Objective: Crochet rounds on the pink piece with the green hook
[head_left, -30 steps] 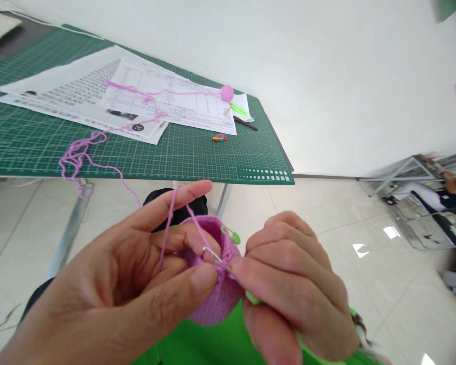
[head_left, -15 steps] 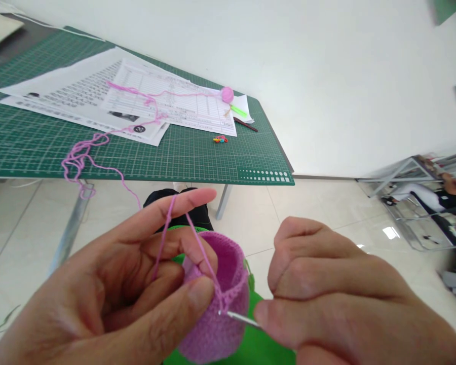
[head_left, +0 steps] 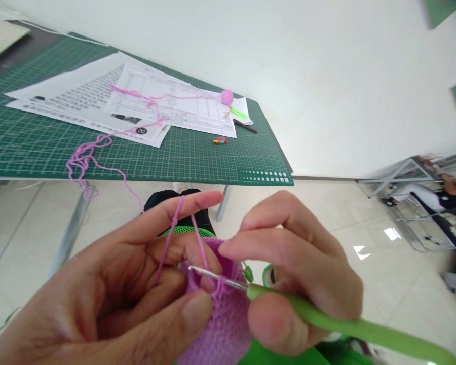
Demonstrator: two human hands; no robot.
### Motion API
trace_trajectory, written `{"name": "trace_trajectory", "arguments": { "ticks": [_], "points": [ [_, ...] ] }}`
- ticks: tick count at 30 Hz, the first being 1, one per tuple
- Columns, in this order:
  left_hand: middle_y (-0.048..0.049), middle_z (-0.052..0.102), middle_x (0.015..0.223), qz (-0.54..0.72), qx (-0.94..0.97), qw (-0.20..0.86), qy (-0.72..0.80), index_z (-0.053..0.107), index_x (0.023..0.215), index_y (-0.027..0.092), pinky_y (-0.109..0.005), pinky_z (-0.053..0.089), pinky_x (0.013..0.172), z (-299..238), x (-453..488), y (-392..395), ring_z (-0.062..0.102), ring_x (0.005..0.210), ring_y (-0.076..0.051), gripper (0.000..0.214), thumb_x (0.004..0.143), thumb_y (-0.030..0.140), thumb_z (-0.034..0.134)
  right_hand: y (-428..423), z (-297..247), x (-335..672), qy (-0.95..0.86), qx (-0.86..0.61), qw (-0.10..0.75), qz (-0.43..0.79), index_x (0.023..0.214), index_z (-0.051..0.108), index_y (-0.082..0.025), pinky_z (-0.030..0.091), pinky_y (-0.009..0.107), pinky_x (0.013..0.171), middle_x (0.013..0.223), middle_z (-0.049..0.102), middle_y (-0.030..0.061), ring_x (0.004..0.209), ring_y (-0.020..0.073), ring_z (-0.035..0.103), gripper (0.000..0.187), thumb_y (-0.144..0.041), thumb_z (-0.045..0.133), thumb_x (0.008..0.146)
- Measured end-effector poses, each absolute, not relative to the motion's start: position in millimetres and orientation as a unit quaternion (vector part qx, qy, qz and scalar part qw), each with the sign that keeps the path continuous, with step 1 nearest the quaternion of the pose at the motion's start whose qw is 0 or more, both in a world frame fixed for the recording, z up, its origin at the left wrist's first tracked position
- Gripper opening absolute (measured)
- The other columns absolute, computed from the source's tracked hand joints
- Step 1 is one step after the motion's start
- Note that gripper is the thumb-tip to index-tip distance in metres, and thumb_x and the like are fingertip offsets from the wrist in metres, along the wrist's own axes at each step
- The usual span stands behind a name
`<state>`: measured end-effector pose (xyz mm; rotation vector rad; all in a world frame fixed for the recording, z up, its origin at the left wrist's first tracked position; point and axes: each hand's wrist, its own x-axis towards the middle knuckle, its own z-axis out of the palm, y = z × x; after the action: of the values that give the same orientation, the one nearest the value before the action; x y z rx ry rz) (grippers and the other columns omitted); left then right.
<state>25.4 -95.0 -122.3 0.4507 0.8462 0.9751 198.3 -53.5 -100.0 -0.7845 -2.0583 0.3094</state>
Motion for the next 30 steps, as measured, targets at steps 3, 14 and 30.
{"name": "trace_trajectory", "arguments": {
  "ticks": [3, 14, 30],
  "points": [
    [0.0082, 0.077, 0.073, 0.459, 0.210, 0.768, 0.394, 0.046, 0.141, 0.047, -0.026, 0.065, 0.058, -134.5, 25.3, -95.8, 0.078, 0.072, -0.022, 0.084, 0.070, 0.022, 0.082, -52.4, -101.8, 200.7, -0.824, -0.322, 0.417, 0.206, 0.069, 0.063, -0.015, 0.050, 0.027, 0.062, 0.067, 0.063, 0.0007, 0.062, 0.0089, 0.058, 0.041, -0.038, 0.046, 0.099],
    [0.0022, 0.075, 0.067, 0.495, 0.296, 0.676, 0.459, 0.050, 0.141, 0.042, -0.025, 0.063, 0.055, -138.6, 33.8, -92.6, 0.075, 0.065, -0.022, 0.082, 0.067, 0.026, 0.082, -63.2, -116.7, 198.3, -0.784, -0.376, 0.466, 0.162, 0.062, 0.042, -0.017, 0.033, 0.030, 0.056, 0.056, 0.045, -0.0064, 0.052, 0.0059, 0.038, 0.041, -0.031, 0.045, 0.101],
    [0.0055, 0.073, 0.079, 0.538, 0.375, 0.458, 0.600, 0.055, 0.129, 0.053, -0.014, 0.056, 0.043, -137.7, 61.3, -101.9, 0.066, 0.045, -0.012, 0.062, 0.072, 0.039, 0.076, -55.5, -116.3, 191.2, -0.850, -0.333, 0.405, -0.047, 0.052, 0.040, -0.019, 0.031, 0.031, 0.050, 0.046, 0.046, -0.0030, 0.050, 0.0101, 0.032, 0.043, -0.017, 0.046, 0.095]
  ]
}}
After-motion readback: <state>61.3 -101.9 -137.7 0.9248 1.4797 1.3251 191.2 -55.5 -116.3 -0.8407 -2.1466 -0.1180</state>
